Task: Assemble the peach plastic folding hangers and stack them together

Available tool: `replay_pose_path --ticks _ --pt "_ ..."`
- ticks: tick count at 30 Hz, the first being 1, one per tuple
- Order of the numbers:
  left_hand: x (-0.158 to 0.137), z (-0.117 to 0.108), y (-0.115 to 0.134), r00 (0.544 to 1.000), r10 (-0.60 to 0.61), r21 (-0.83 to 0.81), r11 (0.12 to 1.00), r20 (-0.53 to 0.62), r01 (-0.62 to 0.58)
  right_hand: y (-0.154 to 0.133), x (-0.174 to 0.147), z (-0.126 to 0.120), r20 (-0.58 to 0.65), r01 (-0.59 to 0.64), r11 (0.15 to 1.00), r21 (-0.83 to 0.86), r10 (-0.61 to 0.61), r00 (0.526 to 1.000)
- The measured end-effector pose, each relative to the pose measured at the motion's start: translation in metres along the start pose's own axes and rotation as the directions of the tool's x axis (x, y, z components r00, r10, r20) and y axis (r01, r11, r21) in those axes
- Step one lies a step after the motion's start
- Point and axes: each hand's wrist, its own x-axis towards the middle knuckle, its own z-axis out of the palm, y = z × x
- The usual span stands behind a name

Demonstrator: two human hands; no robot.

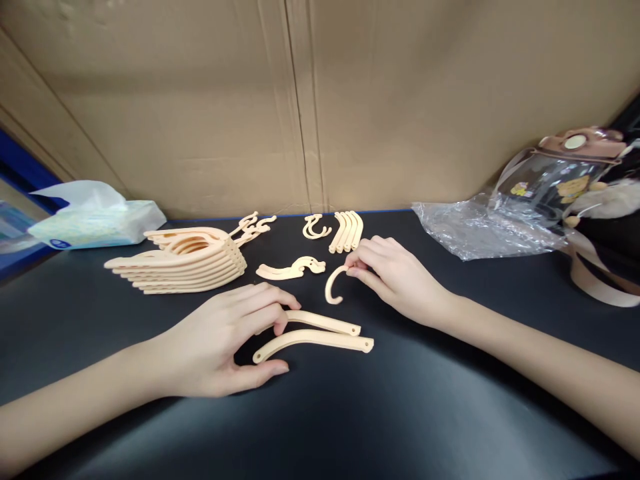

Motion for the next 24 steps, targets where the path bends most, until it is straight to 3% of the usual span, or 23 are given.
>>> replay_pose_path --ticks 3,5,8,15,20,24 --pt "0.002 0.003 0.006 1.000 -0.026 -0.005 1.000 -0.004 0.026 -0.011 0.000 -0.003 0.012 -0.146 0.968 0.206 0.146 0.989" --pt "0.003 0.003 0.009 0.999 -0.039 -0.011 0.999 0.009 0.040 -0.019 0.001 -0.004 0.108 -0.256 0.880 0.399 0.232 0.967" --pt "0.003 0.004 0.013 0.998 -0.061 -0.021 0.998 0.031 0.062 -0.027 0.003 -0.002 0.220 -0.357 0.765 0.536 0.282 0.934" --pt "0.001 0.007 0.013 0.998 -0.069 -0.052 0.996 -0.013 0.068 -0.020 0.003 0.003 0.299 -0.425 0.631 0.650 0.301 0.905" --pt "0.000 0.008 0.007 0.983 -0.124 -0.112 0.988 -0.138 0.109 -0.018 0.002 0.004 0.314 -0.427 0.629 0.650 0.290 0.904" --pt "0.001 0.005 0.004 0.981 -0.134 -0.159 0.981 -0.137 0.112 -0.018 0.002 0.003 0.310 -0.429 0.642 0.636 0.296 0.903"
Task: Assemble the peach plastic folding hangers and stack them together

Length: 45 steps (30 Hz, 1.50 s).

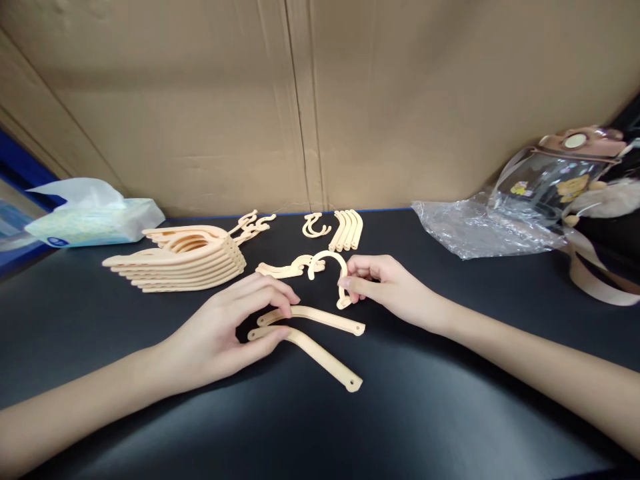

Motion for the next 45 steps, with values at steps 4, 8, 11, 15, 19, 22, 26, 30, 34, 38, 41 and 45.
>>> replay_pose_path --ticks 4,8,11,15,19,22,26,30,34,38,41,45 --pt "0.001 0.000 0.003 0.997 0.033 0.050 0.998 0.075 -0.037 0.000 0.000 0.000 0.007 0.015 1.000 0.010 -0.015 1.000" --pt "0.001 0.001 0.003 0.994 0.037 0.103 0.993 0.107 -0.048 0.001 0.000 0.000 0.007 0.022 1.000 0.017 -0.022 1.000" --pt "0.001 0.002 0.002 0.993 0.048 0.105 0.993 0.107 -0.059 0.002 0.001 0.000 0.003 0.023 1.000 0.021 -0.023 1.000" --pt "0.002 0.000 0.003 0.995 0.057 0.052 0.997 0.083 -0.062 0.003 0.001 0.000 0.001 0.023 0.999 0.030 -0.023 1.000" --pt "0.004 -0.002 0.001 0.999 -0.006 -0.105 0.994 0.034 0.009 0.001 0.002 0.000 0.004 0.025 0.999 0.033 -0.025 1.000" --pt "0.005 -0.004 -0.003 0.985 -0.174 -0.280 0.947 -0.023 0.160 -0.001 0.001 0.000 0.007 0.014 0.999 0.030 -0.014 1.000" --pt "0.007 -0.006 -0.010 0.935 -0.352 -0.417 0.856 -0.039 0.305 -0.002 0.000 0.000 0.010 0.000 1.000 0.015 0.000 1.000" --pt "0.009 -0.007 -0.015 0.922 -0.386 -0.561 0.764 -0.006 0.317 0.000 0.000 0.000 0.010 -0.006 1.000 0.006 0.006 1.000" --pt "0.009 -0.008 -0.017 0.915 -0.404 -0.621 0.717 0.000 0.317 0.002 0.000 -0.001 0.020 0.005 1.000 0.012 -0.005 1.000" --pt "0.011 -0.008 -0.019 0.908 -0.419 -0.575 0.739 0.017 0.352 0.001 0.000 0.000 0.019 0.019 0.999 0.025 -0.020 1.000" --pt "0.011 -0.006 -0.022 0.909 -0.416 -0.599 0.719 0.037 0.354 0.001 0.000 0.000 0.022 0.015 1.000 0.019 -0.016 1.000" --pt "0.008 -0.002 -0.026 0.916 -0.399 -0.590 0.730 0.045 0.346 0.002 -0.001 -0.001 0.030 0.013 1.000 0.017 -0.013 0.999"
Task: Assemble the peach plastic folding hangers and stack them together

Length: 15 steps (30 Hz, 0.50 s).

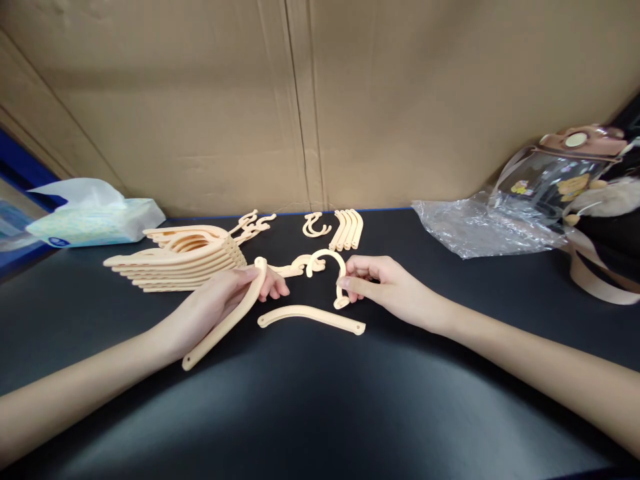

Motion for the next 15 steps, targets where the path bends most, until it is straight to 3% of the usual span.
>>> replay_pose_path --ticks 9,15 --pt "-0.004 0.007 0.016 0.998 -0.023 0.368 0.930 0.061 -0.001 -0.001 0.001 0.001 0.000 0.005 1.000 -0.021 -0.005 1.000" --pt "-0.003 0.007 0.014 0.996 0.014 0.665 0.744 0.085 -0.068 -0.004 0.004 0.003 -0.026 -0.028 0.999 0.024 0.029 0.999"
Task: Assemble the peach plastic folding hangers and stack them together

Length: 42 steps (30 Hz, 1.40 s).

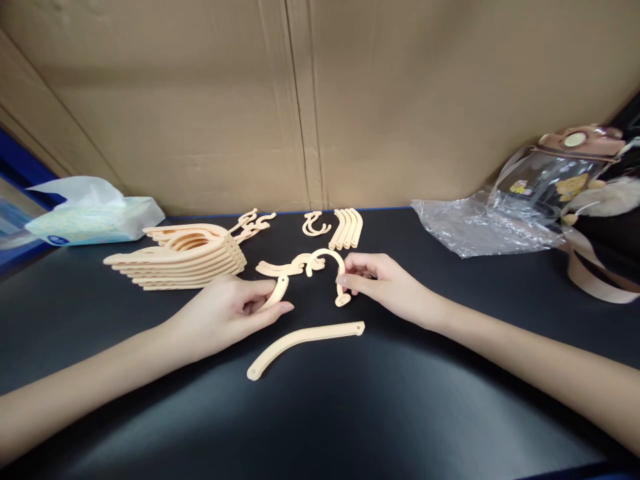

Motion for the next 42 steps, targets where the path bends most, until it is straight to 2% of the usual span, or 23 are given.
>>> replay_pose_path --ticks 3,5,9,12,14,17,21,24,30,36,42 --pt "-0.001 0.001 0.000 0.996 0.078 0.177 0.982 -0.042 -0.070 0.000 0.001 0.001 -0.024 -0.014 0.999 0.051 0.015 1.000" --pt "-0.002 0.000 -0.002 0.982 0.180 0.315 0.937 -0.065 -0.151 0.000 0.002 0.003 -0.041 -0.026 0.995 0.092 0.030 0.999" --pt "-0.002 0.001 -0.006 0.915 0.399 0.548 0.779 -0.056 -0.306 -0.003 0.007 0.013 -0.098 -0.036 0.984 0.175 0.054 0.994" --pt "-0.002 0.004 -0.006 0.864 0.499 0.650 0.678 -0.063 -0.344 -0.005 0.013 0.022 -0.110 -0.006 0.977 0.214 0.030 0.993" --pt "-0.002 0.006 -0.006 0.850 0.522 0.680 0.650 -0.075 -0.339 -0.006 0.016 0.027 -0.114 0.017 0.974 0.226 0.009 0.993" --pt "-0.001 0.007 -0.006 0.869 0.488 0.648 0.688 -0.079 -0.327 -0.006 0.017 0.029 -0.111 0.033 0.967 0.254 -0.004 0.994" --pt "-0.002 0.005 -0.008 0.922 0.384 0.497 0.809 -0.043 -0.314 -0.005 0.015 0.026 -0.080 0.031 0.954 0.298 -0.008 0.997" --pt "-0.004 0.004 -0.010 0.933 0.355 0.389 0.868 -0.050 -0.309 -0.005 0.014 0.025 -0.077 0.043 0.948 0.317 -0.019 0.997" --pt "-0.006 0.004 -0.013 0.918 0.388 0.268 0.895 -0.076 -0.356 -0.004 0.014 0.025 -0.057 0.071 0.924 0.376 -0.053 0.997" --pt "-0.003 -0.001 -0.012 0.954 0.299 0.040 0.954 -0.024 -0.298 -0.003 0.014 0.018 -0.061 0.017 0.868 0.496 0.015 0.998" --pt "-0.002 0.000 -0.013 0.957 0.290 0.041 0.956 0.001 -0.290 -0.004 0.015 0.012 -0.048 -0.021 0.826 0.563 0.058 0.997"
